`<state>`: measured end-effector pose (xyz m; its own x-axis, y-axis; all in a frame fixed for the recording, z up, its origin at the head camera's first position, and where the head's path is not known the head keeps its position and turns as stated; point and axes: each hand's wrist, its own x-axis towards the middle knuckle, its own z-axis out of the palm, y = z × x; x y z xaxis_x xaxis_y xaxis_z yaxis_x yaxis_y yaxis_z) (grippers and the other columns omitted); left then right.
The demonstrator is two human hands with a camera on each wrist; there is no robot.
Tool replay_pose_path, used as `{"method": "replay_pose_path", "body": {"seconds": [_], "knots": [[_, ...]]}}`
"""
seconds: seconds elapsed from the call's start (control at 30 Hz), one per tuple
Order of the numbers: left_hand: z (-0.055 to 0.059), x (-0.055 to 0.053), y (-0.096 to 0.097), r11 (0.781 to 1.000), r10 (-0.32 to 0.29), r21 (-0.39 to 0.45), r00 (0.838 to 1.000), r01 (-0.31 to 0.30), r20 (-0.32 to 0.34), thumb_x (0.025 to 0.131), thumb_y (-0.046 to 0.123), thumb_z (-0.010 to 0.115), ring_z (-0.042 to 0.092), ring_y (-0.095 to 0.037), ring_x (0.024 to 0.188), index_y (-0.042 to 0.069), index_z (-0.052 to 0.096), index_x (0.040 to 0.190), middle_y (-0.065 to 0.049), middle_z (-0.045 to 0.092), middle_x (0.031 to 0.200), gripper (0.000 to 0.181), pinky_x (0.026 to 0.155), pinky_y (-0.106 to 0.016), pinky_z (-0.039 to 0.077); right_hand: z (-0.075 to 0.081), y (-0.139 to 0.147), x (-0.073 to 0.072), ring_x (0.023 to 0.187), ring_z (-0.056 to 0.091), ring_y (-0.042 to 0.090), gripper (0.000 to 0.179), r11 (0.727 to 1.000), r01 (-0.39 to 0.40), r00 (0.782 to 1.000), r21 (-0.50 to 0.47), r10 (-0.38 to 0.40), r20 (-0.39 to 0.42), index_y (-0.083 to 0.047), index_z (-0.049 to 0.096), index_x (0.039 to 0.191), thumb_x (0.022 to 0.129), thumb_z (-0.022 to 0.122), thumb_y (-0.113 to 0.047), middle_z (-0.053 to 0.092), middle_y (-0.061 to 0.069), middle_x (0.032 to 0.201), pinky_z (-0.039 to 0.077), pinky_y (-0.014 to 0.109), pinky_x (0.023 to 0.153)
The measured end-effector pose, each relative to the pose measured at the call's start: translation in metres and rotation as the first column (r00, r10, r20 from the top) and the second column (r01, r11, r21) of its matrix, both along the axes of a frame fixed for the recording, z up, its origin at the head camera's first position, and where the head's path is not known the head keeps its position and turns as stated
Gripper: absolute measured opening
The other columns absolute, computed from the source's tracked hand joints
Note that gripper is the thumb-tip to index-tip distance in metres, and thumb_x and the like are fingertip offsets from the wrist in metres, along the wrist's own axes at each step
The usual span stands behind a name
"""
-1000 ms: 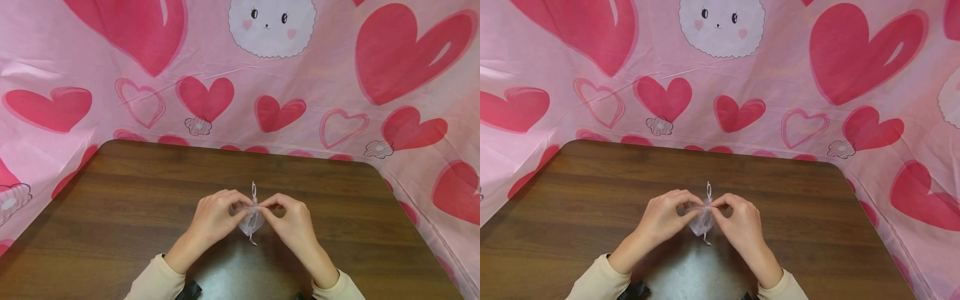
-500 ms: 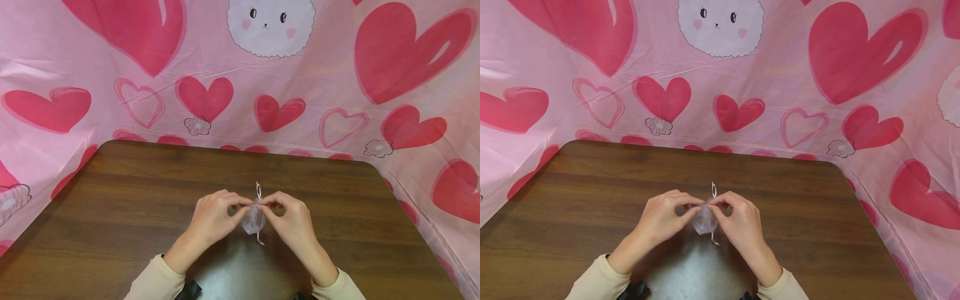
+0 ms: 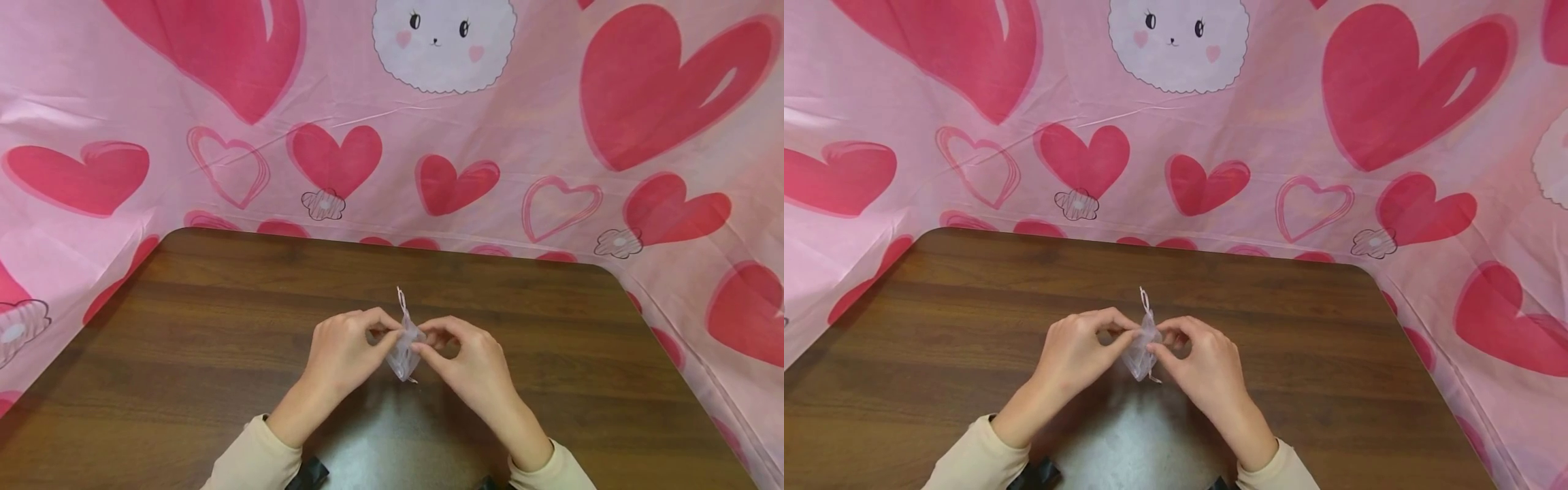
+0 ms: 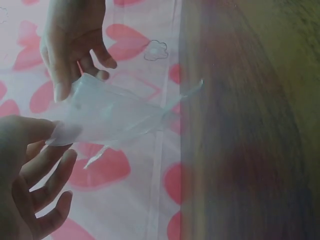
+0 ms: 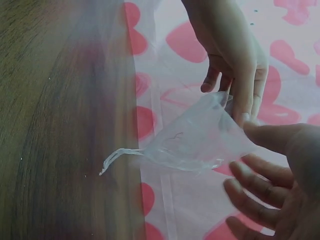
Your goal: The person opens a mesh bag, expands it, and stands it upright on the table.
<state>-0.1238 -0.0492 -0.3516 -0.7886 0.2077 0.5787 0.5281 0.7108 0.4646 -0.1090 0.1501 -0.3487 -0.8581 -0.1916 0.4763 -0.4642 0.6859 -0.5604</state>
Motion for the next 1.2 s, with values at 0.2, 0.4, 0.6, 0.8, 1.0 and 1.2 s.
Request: {"method": "replay_pose_path", "body": {"seconds": [0.2, 0.4, 0.6, 0.8, 1.0, 1.2], "knots": [[-0.0005, -0.0015, -0.0004, 1.000, 0.021, -0.006, 0.998, -0.021, -0.053, 0.076, 0.021, 0.085, 0.054, -0.001, 0.056, 0.031, 0.074, 0.081, 0.016, 0.063, 0.067, 0.016, 0.049, -0.026, 0.039, 0.0011, -0.0004, 0.0018, 0.069, 0.060, 0.004, 0.017, 0.998, 0.024, 0.998, 0.054, -0.027, 0.052, -0.019, 0.075, 0.090, 0.077, 0.085, -0.014, 0.064, -0.016, 0.074, 0.048, 0.030, 0.064], [-0.0031, -0.0057, -0.0024, 0.996, 0.066, -0.063, 0.996, -0.069, -0.058, 0.074, 0.024, 0.087, 0.059, -0.005, 0.062, 0.032, 0.073, 0.084, 0.015, 0.065, 0.071, 0.019, 0.051, -0.029, 0.042, 0.0016, 0.0000, -0.0003, 0.069, 0.062, 0.005, 0.013, 0.997, 0.057, 0.998, 0.061, -0.059, 0.032, -0.019, 0.078, 0.084, 0.079, 0.083, -0.008, 0.068, -0.013, 0.074, 0.052, 0.035, 0.064], [-0.0042, -0.0086, -0.0029, 0.997, 0.043, -0.067, 0.997, -0.048, -0.066, 0.073, 0.020, 0.087, 0.059, -0.004, 0.066, 0.030, 0.072, 0.085, 0.019, 0.064, 0.073, 0.022, 0.052, -0.026, 0.042, 0.0029, 0.0000, -0.0016, 0.066, 0.062, 0.009, 0.016, 0.996, 0.068, 0.997, 0.049, -0.069, 0.019, -0.021, 0.077, 0.081, 0.076, 0.085, -0.008, 0.070, -0.013, 0.076, 0.049, 0.030, 0.061], [-0.0044, -0.0092, -0.0035, 0.995, 0.061, -0.075, 0.996, -0.066, -0.066, 0.072, 0.015, 0.085, 0.054, -0.002, 0.063, 0.030, 0.072, 0.083, 0.018, 0.059, 0.072, 0.023, 0.051, -0.025, 0.039, 0.0041, -0.0005, -0.0015, 0.064, 0.059, 0.011, 0.018, 0.997, 0.070, 0.997, 0.028, -0.070, 0.024, -0.023, 0.075, 0.078, 0.075, 0.086, -0.009, 0.066, -0.015, 0.071, 0.045, 0.027, 0.058], [-0.0048, -0.0092, -0.0038, 0.994, 0.081, -0.071, 0.994, -0.087, -0.076, 0.072, 0.012, 0.081, 0.055, -0.003, 0.064, 0.030, 0.071, 0.083, 0.017, 0.057, 0.073, 0.023, 0.051, -0.026, 0.040, 0.0049, -0.0015, -0.0004, 0.064, 0.057, 0.005, 0.017, 0.997, 0.072, 0.997, 0.027, -0.073, 0.027, -0.023, 0.075, 0.077, 0.075, 0.086, -0.010, 0.065, -0.017, 0.070, 0.046, 0.027, 0.058], [-0.0029, -0.0081, -0.0029, 0.999, -0.016, -0.048, 0.999, 0.013, -0.050, 0.073, 0.020, 0.086, 0.059, -0.004, 0.071, 0.028, 0.072, 0.092, 0.017, 0.063, 0.088, 0.025, 0.055, -0.027, 0.045, 0.0042, 0.0002, -0.0018, 0.063, 0.059, 0.004, 0.017, 0.994, 0.107, 0.993, 0.033, -0.106, -0.043, -0.021, 0.075, 0.081, 0.076, 0.085, -0.008, 0.064, -0.015, 0.069, 0.046, 0.027, 0.058]]}}
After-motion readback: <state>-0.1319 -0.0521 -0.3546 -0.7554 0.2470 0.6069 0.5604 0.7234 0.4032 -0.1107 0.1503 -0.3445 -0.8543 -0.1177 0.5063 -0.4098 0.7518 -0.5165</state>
